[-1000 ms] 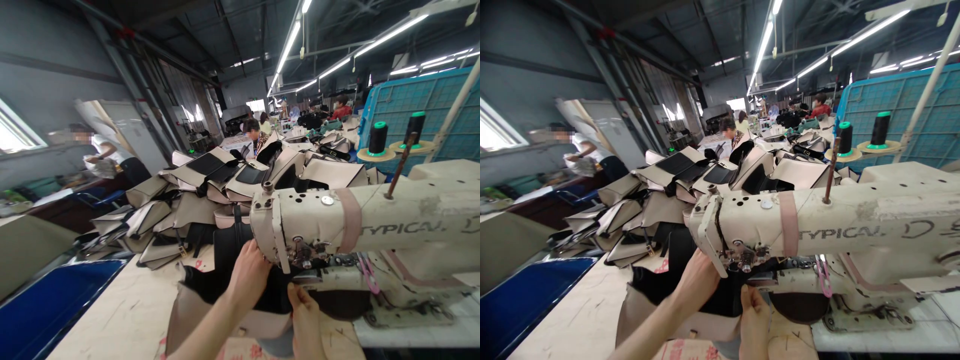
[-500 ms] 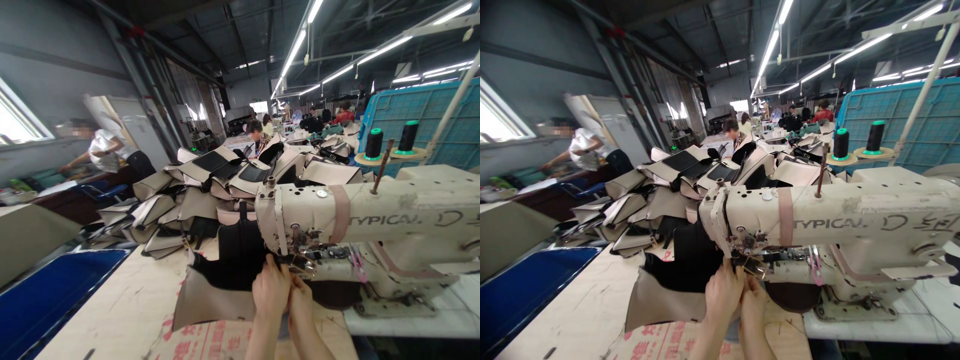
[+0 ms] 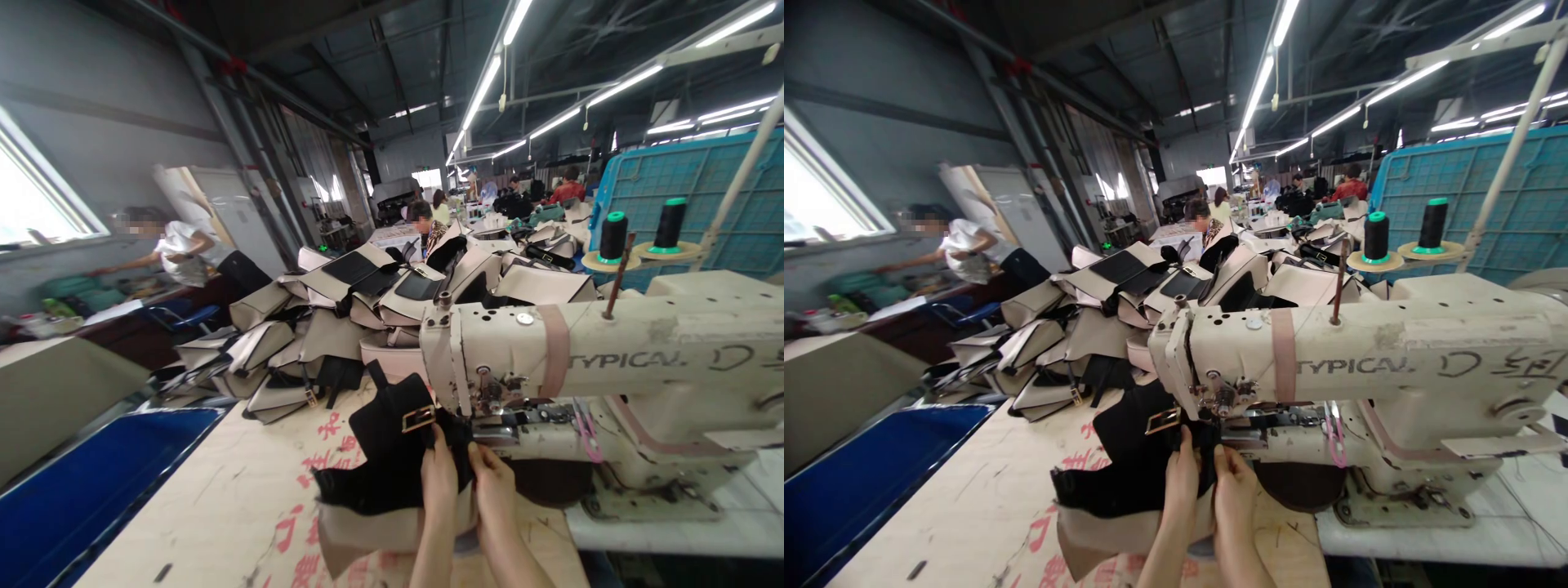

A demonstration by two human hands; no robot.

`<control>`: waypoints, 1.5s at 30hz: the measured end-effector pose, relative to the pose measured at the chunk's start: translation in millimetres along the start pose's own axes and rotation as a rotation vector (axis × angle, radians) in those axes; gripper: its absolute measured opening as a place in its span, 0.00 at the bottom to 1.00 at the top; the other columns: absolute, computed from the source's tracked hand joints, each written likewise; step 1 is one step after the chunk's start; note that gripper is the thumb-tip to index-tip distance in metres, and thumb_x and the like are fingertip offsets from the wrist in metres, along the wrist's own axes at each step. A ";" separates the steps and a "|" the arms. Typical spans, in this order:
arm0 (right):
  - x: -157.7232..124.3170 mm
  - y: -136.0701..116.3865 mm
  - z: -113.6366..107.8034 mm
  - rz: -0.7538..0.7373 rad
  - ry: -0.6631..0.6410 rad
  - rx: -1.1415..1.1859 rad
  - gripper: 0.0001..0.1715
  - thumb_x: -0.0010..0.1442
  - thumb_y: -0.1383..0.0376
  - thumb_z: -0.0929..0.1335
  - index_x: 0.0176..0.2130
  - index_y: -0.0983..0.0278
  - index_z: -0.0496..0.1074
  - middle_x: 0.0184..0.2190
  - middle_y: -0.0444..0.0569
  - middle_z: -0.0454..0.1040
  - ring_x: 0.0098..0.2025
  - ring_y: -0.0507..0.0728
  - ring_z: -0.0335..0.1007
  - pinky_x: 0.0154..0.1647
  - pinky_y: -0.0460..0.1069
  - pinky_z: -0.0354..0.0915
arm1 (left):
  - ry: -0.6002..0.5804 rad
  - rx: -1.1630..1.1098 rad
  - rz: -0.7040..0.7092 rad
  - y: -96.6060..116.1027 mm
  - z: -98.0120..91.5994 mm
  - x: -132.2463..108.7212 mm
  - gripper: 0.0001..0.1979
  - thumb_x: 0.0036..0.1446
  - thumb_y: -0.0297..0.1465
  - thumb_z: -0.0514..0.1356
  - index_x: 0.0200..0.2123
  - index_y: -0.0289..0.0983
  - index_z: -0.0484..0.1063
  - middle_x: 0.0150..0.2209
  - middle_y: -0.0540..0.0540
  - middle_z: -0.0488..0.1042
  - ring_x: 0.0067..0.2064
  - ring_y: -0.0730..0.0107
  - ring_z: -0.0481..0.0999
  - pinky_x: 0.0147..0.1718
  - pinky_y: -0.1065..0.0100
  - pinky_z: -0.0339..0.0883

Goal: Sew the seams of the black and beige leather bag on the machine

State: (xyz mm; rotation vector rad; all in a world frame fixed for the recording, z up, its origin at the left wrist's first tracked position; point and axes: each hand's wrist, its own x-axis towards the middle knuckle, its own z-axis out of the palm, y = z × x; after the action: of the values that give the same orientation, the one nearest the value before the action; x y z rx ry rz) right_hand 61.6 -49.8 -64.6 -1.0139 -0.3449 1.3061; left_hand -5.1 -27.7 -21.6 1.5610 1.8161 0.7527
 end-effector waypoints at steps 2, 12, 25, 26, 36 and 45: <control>1.0 1.1 -1.0 0.008 0.003 0.000 0.26 0.42 0.51 0.72 0.33 0.70 0.73 0.28 0.49 0.73 0.32 0.54 0.66 0.35 0.46 0.62 | -0.006 -0.065 -0.054 -2.2 4.3 2.3 0.33 0.61 0.48 0.35 0.28 0.31 0.70 0.19 0.43 0.67 0.25 0.62 0.70 0.23 0.67 0.62; -5.4 -2.7 5.1 0.106 0.024 0.125 0.26 0.38 0.51 0.74 0.32 0.68 0.73 0.28 0.48 0.74 0.32 0.54 0.67 0.32 0.45 0.63 | -0.054 -0.403 0.016 -4.3 2.9 6.3 0.28 0.50 0.54 0.52 0.32 0.32 0.68 0.32 0.43 0.72 0.37 0.62 0.71 0.37 0.69 0.64; -12.9 -7.3 17.5 0.139 0.123 0.167 0.27 0.38 0.51 0.74 0.33 0.68 0.73 0.31 0.50 0.74 0.31 0.55 0.69 0.28 0.45 0.63 | -0.137 -0.383 0.139 -13.0 -3.7 25.3 0.13 0.54 0.40 0.54 0.31 0.36 0.68 0.32 0.46 0.72 0.41 0.61 0.71 0.42 0.66 0.62; -13.0 -7.4 16.8 0.139 0.128 0.152 0.28 0.38 0.51 0.74 0.34 0.68 0.73 0.31 0.50 0.74 0.30 0.55 0.69 0.26 0.44 0.63 | -0.139 -0.384 0.142 -13.2 -3.6 24.9 0.12 0.54 0.40 0.54 0.30 0.36 0.67 0.31 0.46 0.72 0.40 0.61 0.71 0.40 0.66 0.62; -13.2 -4.9 9.8 0.117 0.116 0.027 0.28 0.40 0.48 0.72 0.34 0.67 0.71 0.30 0.49 0.74 0.30 0.55 0.69 0.25 0.44 0.62 | -0.147 -0.424 0.161 -11.9 -0.6 20.6 0.12 0.55 0.39 0.54 0.26 0.37 0.62 0.28 0.50 0.67 0.35 0.67 0.67 0.36 0.71 0.60; -46.2 16.2 14.6 -0.215 -0.058 -0.504 0.24 0.54 0.48 0.63 0.32 0.66 0.72 0.27 0.48 0.72 0.31 0.54 0.66 0.32 0.45 0.59 | -0.234 -0.476 -0.048 -37.5 -44.6 -13.1 0.21 0.53 0.50 0.51 0.26 0.37 0.60 0.17 0.55 0.58 0.19 0.73 0.60 0.20 0.73 0.55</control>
State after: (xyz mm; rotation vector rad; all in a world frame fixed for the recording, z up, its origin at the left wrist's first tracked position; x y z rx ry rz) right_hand 27.7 -86.7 -54.5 -1.3169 -0.8342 1.0748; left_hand -61.7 -47.0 -20.2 1.2295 1.3743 0.8636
